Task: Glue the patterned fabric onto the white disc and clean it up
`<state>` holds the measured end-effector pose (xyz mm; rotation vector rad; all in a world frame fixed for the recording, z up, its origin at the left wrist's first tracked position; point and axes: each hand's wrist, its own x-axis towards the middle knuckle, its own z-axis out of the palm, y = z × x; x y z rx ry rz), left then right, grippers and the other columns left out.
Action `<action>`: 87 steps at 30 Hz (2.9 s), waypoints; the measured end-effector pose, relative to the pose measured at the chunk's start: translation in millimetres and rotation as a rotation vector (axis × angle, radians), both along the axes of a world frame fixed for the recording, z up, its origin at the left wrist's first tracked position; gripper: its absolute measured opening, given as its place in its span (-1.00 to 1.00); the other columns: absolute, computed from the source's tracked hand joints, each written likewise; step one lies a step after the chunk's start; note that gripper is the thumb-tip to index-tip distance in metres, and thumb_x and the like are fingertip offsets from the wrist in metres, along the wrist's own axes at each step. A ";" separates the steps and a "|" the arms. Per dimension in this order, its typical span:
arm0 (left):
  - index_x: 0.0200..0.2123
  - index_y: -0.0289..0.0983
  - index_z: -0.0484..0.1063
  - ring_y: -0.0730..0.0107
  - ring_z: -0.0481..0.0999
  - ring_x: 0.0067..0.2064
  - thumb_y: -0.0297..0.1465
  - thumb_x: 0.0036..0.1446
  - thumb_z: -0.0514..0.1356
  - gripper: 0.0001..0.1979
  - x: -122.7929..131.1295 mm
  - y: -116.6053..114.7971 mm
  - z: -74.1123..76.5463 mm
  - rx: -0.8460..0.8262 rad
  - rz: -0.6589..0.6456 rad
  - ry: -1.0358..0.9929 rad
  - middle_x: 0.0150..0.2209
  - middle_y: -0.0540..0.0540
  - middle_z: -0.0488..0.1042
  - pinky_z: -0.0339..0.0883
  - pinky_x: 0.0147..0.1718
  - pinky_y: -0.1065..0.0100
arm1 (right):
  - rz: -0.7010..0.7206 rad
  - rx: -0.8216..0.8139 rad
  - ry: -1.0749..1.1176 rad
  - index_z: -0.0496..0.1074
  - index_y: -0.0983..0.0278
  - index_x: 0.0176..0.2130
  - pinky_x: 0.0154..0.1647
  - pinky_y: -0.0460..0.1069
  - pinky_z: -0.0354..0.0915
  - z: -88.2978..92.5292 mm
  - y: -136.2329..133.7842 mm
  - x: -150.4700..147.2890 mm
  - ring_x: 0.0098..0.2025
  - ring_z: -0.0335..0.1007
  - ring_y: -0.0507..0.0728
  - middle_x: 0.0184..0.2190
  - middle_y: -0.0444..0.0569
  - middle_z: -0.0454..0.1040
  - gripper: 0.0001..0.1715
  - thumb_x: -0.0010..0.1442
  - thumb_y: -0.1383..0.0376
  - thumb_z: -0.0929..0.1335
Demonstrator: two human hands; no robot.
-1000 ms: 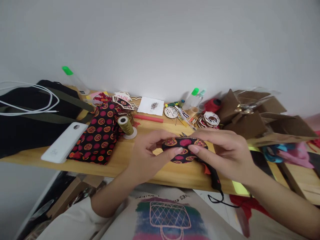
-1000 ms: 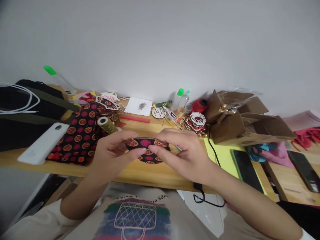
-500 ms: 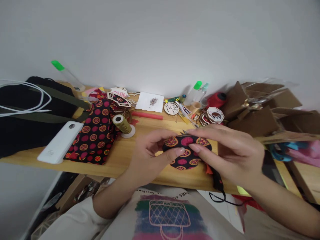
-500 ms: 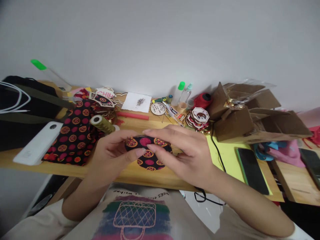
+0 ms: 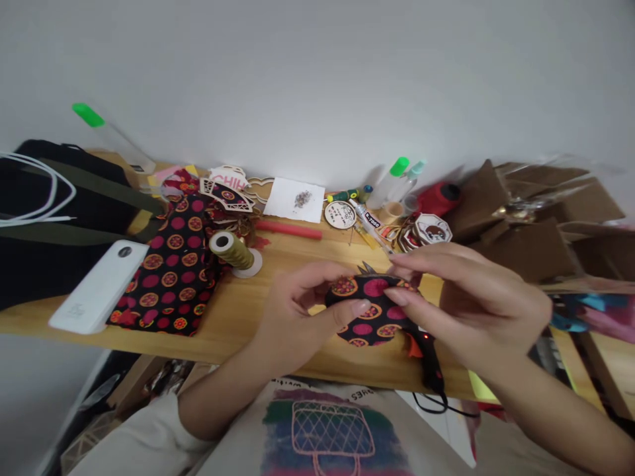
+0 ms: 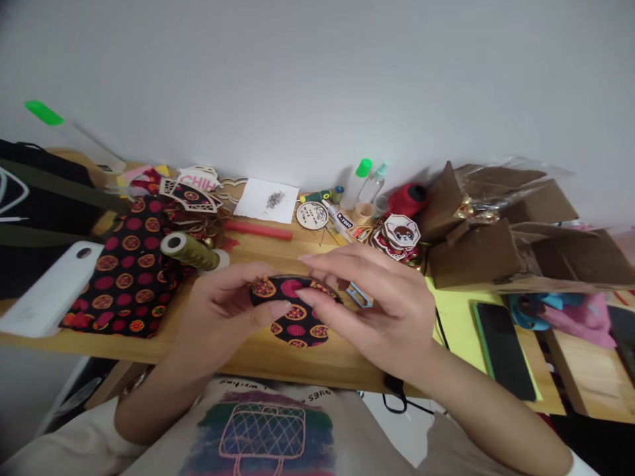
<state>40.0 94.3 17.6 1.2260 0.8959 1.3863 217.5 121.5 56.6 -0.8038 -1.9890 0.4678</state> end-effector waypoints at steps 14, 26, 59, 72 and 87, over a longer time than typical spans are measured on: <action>-0.40 -0.25 0.51 0.50 0.49 -0.48 -0.47 -0.11 0.36 -0.87 6.9 -1.5 1.4 -0.089 -0.016 0.006 -0.48 0.02 0.53 0.44 -0.51 0.51 | -0.100 0.079 -0.083 0.49 0.01 -0.07 -0.39 0.01 0.45 -2.7 -9.3 4.2 -0.36 0.49 0.09 -0.29 -0.17 0.60 -0.44 -0.03 0.50 0.46; -0.45 -0.27 0.47 0.53 0.42 -0.48 -0.48 0.00 0.30 -0.95 6.0 -3.5 4.5 0.098 0.031 0.227 -0.49 0.03 0.50 0.31 -0.52 0.50 | -0.161 -0.153 0.093 0.50 0.11 -0.34 -0.50 -0.01 0.35 0.5 -15.0 -6.2 -0.48 0.40 0.05 -0.49 -0.15 0.51 -0.81 0.06 0.43 0.42; -0.45 -0.23 0.50 0.57 0.45 -0.48 -0.53 -0.06 0.32 -0.90 0.7 -5.6 -3.5 0.022 0.113 0.203 -0.51 0.09 0.50 0.35 -0.48 0.55 | -0.073 -0.287 0.111 0.57 0.11 -0.32 -0.28 -0.03 0.41 1.9 -9.4 2.2 -0.32 0.48 0.03 -0.40 -0.19 0.58 -0.71 0.01 0.50 0.45; -0.53 -0.27 0.47 0.62 0.40 -0.55 -0.53 -0.14 0.35 -0.89 3.3 -4.5 -2.3 -0.270 0.032 0.017 -0.58 0.10 0.45 0.34 -0.55 0.61 | -0.119 0.282 -0.395 0.47 0.23 -0.35 -0.34 0.06 0.29 10.1 -7.2 -0.7 -0.37 0.49 0.11 -0.35 -0.05 0.58 -0.85 0.02 0.45 0.44; -0.49 -0.25 0.49 0.63 0.43 -0.49 -0.55 -0.07 0.32 -0.90 -6.7 -2.0 -18.0 -0.139 0.110 0.151 -0.53 0.10 0.51 0.32 -0.49 0.62 | -0.181 -0.733 0.063 0.43 0.23 -0.45 -0.46 -0.11 0.29 5.6 2.2 -21.9 -0.47 0.35 -0.03 -0.50 -0.15 0.47 -0.87 0.11 0.26 0.40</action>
